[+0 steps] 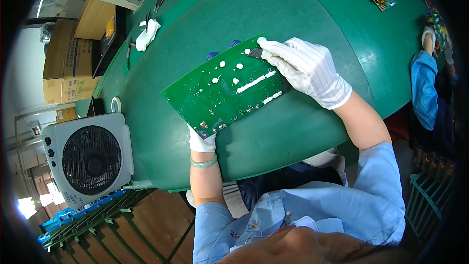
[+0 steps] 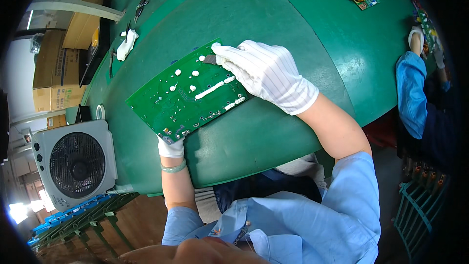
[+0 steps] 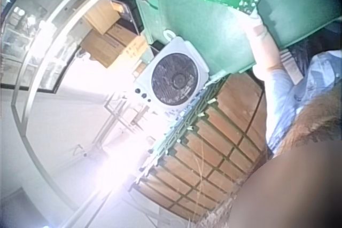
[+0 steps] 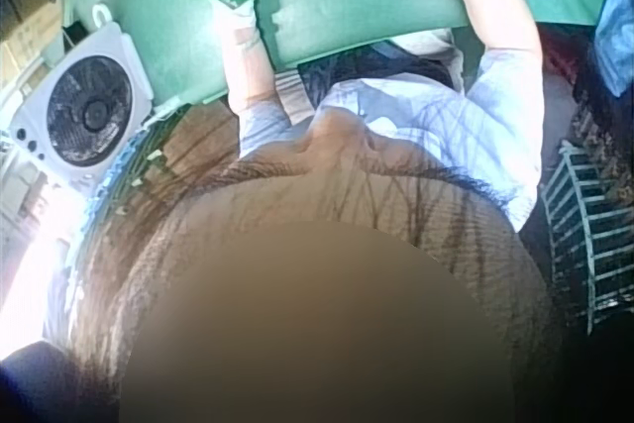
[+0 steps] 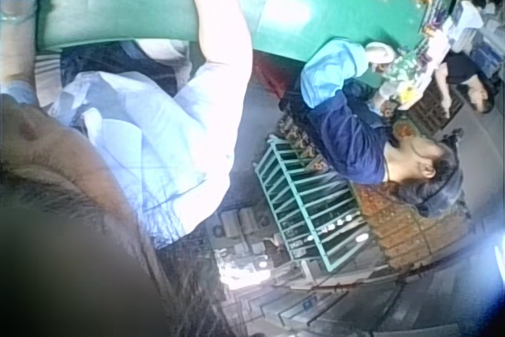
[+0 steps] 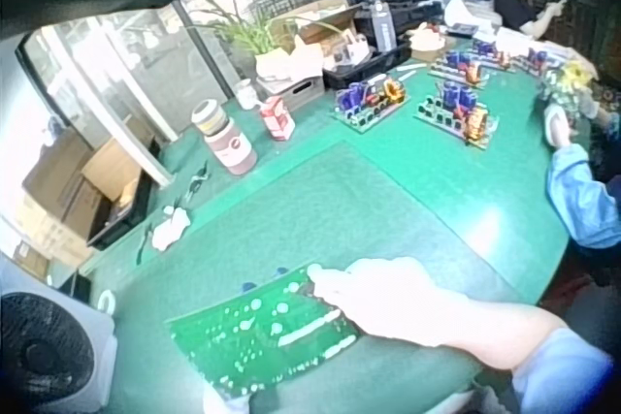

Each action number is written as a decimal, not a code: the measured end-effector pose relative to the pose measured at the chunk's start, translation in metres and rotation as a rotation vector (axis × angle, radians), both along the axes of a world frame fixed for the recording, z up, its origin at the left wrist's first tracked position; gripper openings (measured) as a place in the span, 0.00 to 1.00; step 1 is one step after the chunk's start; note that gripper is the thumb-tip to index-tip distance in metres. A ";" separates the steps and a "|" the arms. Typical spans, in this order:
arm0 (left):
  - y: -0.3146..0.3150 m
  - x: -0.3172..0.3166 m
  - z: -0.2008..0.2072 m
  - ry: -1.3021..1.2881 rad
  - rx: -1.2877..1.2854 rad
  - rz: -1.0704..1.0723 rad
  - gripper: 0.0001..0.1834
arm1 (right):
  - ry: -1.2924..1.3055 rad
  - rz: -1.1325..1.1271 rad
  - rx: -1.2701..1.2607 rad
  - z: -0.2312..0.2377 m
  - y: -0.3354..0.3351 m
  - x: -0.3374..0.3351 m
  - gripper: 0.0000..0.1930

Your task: The person applies a white substance to a green circuit board using a small metal spatula. They then flip the board and use the spatula to adjust components, including a large copper coil and capacitors. The person repeats this process with multiple boards, placing finished units into a green bin.

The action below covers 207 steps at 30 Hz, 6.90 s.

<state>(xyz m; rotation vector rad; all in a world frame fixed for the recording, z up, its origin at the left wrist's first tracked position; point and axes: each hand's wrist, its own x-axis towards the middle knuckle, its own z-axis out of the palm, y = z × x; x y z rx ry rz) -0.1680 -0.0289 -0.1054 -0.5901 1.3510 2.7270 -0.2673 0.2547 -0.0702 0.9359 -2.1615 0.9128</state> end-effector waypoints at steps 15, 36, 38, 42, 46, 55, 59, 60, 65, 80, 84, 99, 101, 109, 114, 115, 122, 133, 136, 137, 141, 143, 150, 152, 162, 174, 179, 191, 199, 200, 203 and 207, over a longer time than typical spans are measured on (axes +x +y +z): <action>0.000 0.003 -0.001 -0.012 -0.013 0.001 0.24 | -0.031 0.024 0.008 0.010 0.001 0.006 0.18; -0.002 0.003 0.000 -0.010 -0.016 0.001 0.23 | 0.038 0.065 -0.017 0.002 -0.003 0.003 0.20; -0.002 0.002 0.000 -0.007 -0.016 0.004 0.23 | 0.033 0.066 -0.019 0.000 -0.003 0.003 0.20; -0.002 0.003 0.000 -0.006 -0.017 0.003 0.23 | 0.031 0.073 -0.032 -0.002 -0.004 0.002 0.20; -0.003 0.003 0.001 -0.007 -0.013 0.004 0.23 | 0.024 0.068 -0.029 -0.002 -0.004 0.003 0.20; -0.003 0.004 0.001 -0.008 -0.012 0.002 0.23 | -0.078 0.098 -0.005 0.003 -0.003 0.007 0.19; -0.003 0.003 0.000 -0.010 -0.012 -0.001 0.23 | -0.047 0.123 -0.094 0.004 -0.007 0.006 0.19; -0.004 0.004 0.000 -0.009 -0.012 0.000 0.23 | -0.044 0.122 -0.101 0.004 -0.007 0.006 0.19; -0.003 0.003 -0.002 -0.008 -0.010 -0.002 0.23 | -0.013 0.081 -0.061 0.001 -0.002 0.001 0.19; -0.001 0.003 0.001 -0.004 -0.004 -0.012 0.23 | 0.004 0.079 -0.037 0.000 -0.004 0.002 0.18; -0.001 0.004 0.001 -0.005 -0.006 -0.011 0.23 | -0.007 0.102 -0.056 -0.002 -0.005 0.001 0.17; 0.002 0.002 0.002 0.001 0.004 -0.028 0.22 | -0.063 0.119 -0.025 0.004 -0.003 0.005 0.18; 0.002 0.002 0.001 0.002 0.005 -0.024 0.22 | -0.007 0.094 -0.081 0.000 -0.007 0.003 0.17; 0.001 0.004 0.001 0.004 0.004 -0.012 0.22 | 0.000 0.071 -0.040 0.000 -0.008 0.002 0.17; 0.002 0.004 0.001 0.002 0.005 -0.013 0.22 | -0.022 0.104 -0.035 0.004 -0.005 0.002 0.17; 0.002 0.004 0.001 0.002 0.004 -0.012 0.22 | -0.032 0.105 -0.045 0.004 -0.005 0.003 0.17; 0.002 0.006 0.000 0.004 0.006 -0.006 0.22 | -0.019 0.088 -0.102 0.008 -0.007 0.000 0.18; 0.000 0.009 0.002 0.005 0.001 -0.002 0.22 | 0.025 0.071 0.003 0.005 -0.003 0.000 0.17; 0.000 0.010 0.002 0.004 0.001 -0.002 0.22 | 0.014 0.084 -0.040 0.005 -0.005 0.000 0.17; -0.001 0.010 0.002 0.007 -0.001 -0.005 0.22 | 0.006 0.091 -0.056 0.005 -0.005 0.000 0.17; -0.001 0.011 0.003 0.006 0.003 0.000 0.22 | 0.016 0.065 -0.013 0.001 -0.006 -0.001 0.17; -0.001 0.011 0.002 0.003 0.004 0.000 0.22 | 0.008 0.059 0.008 0.002 -0.007 0.000 0.17; -0.001 0.012 0.003 0.007 -0.008 0.005 0.21 | -0.073 0.132 -0.067 0.009 -0.003 -0.001 0.15; -0.002 0.013 0.002 0.007 -0.012 0.007 0.21 | -0.127 0.136 -0.166 0.011 -0.005 -0.002 0.13; 0.000 0.015 0.001 0.010 -0.017 0.012 0.21 | -0.291 -0.015 -0.202 0.013 -0.001 0.002 0.10; 0.003 0.023 0.004 0.022 -0.058 0.002 0.21 | -0.400 -0.068 0.056 0.012 0.011 -0.004 0.18; 0.006 0.021 0.005 -0.022 0.150 0.054 0.20 | -0.830 -0.019 -0.188 0.002 0.013 -0.014 0.26; 0.003 0.019 0.002 -0.091 0.148 0.065 0.17 | -1.218 -0.031 -0.362 -0.010 0.005 -0.030 0.33; 0.003 0.022 -0.008 0.136 0.198 0.044 0.22 | -1.265 0.088 -0.677 -0.011 0.027 -0.046 0.18; -0.001 0.024 -0.006 0.221 -0.094 0.008 0.21 | -1.203 0.067 -0.777 -0.008 0.032 -0.050 0.18; -0.014 0.037 0.006 0.290 -0.989 0.100 0.18 | -1.090 0.113 -0.955 -0.003 0.054 -0.063 0.19; -0.051 0.042 -0.005 0.183 -1.053 0.333 0.16 | -1.079 0.096 -0.755 -0.030 0.076 -0.083 0.23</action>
